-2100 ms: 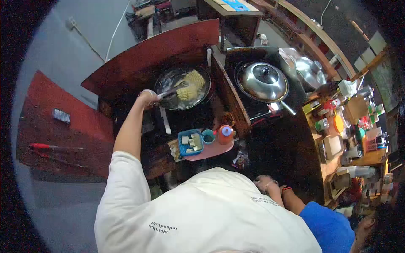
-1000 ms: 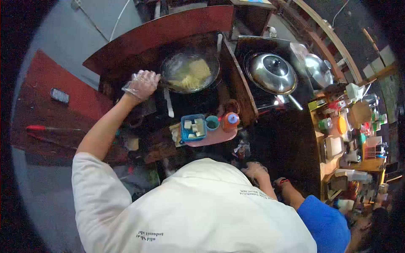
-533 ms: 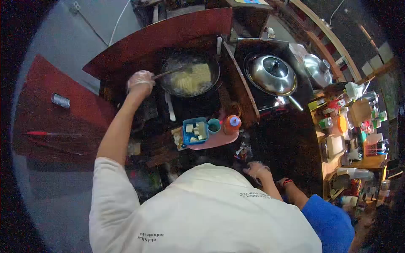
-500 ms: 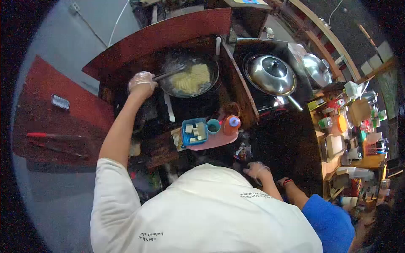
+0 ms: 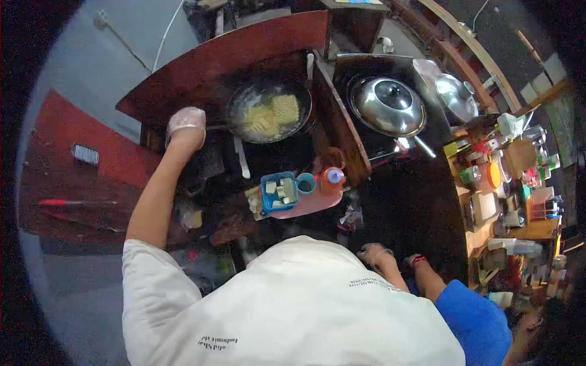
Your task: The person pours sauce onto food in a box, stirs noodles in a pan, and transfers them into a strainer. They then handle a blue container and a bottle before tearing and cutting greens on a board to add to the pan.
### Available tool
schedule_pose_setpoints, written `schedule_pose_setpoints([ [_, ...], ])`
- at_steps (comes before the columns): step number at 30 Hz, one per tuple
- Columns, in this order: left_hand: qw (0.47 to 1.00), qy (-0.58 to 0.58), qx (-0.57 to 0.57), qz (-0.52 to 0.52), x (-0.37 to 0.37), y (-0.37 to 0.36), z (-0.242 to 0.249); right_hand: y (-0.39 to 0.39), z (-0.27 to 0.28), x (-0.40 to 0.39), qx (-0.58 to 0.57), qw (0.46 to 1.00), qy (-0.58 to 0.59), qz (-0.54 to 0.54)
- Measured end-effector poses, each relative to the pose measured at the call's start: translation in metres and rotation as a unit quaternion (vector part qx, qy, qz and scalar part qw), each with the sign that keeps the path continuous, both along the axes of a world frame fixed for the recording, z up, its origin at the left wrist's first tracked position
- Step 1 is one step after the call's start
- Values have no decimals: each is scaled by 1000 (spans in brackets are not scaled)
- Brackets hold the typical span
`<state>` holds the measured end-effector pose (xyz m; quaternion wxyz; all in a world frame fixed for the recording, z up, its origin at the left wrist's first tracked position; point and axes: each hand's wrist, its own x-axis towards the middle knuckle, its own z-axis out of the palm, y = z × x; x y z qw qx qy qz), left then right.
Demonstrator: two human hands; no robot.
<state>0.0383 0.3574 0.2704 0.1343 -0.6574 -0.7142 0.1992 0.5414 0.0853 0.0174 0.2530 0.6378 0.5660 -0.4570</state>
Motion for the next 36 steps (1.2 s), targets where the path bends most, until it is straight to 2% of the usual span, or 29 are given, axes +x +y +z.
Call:
schedule_pose_setpoints([
  [1, 995, -46, -70, 57, 15, -2, 21, -9, -25, 10, 19, 1000, 6, 18],
  [2, 995, -45, -69, 55, 22, 0, 21, -14, -40, 16, 37, 999, 11, 36],
  [3, 989, -117, -49, 72, 27, 3, 19, -3, 3, 4, -21, 1000, 5, -8],
  [5, 970, -232, -29, 72, 23, 18, -3, -12, -33, 19, -13, 1000, 15, -8],
  [8, 965, -247, -23, 89, 30, 53, -47, -28, -49, 32, 6, 1000, 4, -11],
  [10, 963, -246, -37, 100, 41, 62, -57, -38, -45, 39, 36, 998, 23, -53],
  [11, 963, -258, -22, 79, 41, 67, -65, -35, -29, 39, -7, 998, 1, -63],
  [13, 961, -271, -11, 57, 33, 75, -78, -54, -59, 54, 18, 997, 5, -75],
  [15, 959, -275, -46, 55, 32, 74, -71, -72, -70, 64, 42, 995, 8, -87],
  [17, 942, -321, -93, 35, 1, 95, -103, -82, -76, 68, 73, 994, 12, -79],
  [18, 920, -365, -139, 22, -10, 101, -114, -88, -92, 71, 72, 994, 13, -82],
  [19, 899, -400, -154, 92, -1, 98, -114, -95, -133, 82, 37, 997, 30, -59],
  [20, 899, -400, -154, 93, 2, 95, -116, -97, -153, 88, 4, 998, 46, -33],
  [21, 881, -438, -143, 105, 4, 95, -120, -94, -144, 87, 5, 998, 46, -33],
  [23, 859, -477, -125, 134, 22, 91, -111, -74, -78, 68, 15, 994, 36, -100],
  [27, 846, -514, -81, 118, 21, 100, -133, -74, -84, 71, 48, 986, 51, -151],
  [28, 845, -514, -80, 120, 25, 99, -125, -74, -92, 75, 25, 990, 45, -130],
  [30, 884, -436, -68, 152, 33, 101, -110, -74, -104, 83, 2, 993, 39, -109],
  [32, 892, -432, -57, 120, 33, 109, -104, -77, -110, 87, 13, 992, 44, -118],
  [34, 950, -299, -29, 80, 50, 108, -72, -77, -107, 86, 12, 992, 48, -117],
  [36, 959, -274, -46, 46, 59, 111, -61, -71, -97, 81, 13, 992, 52, -116],
])
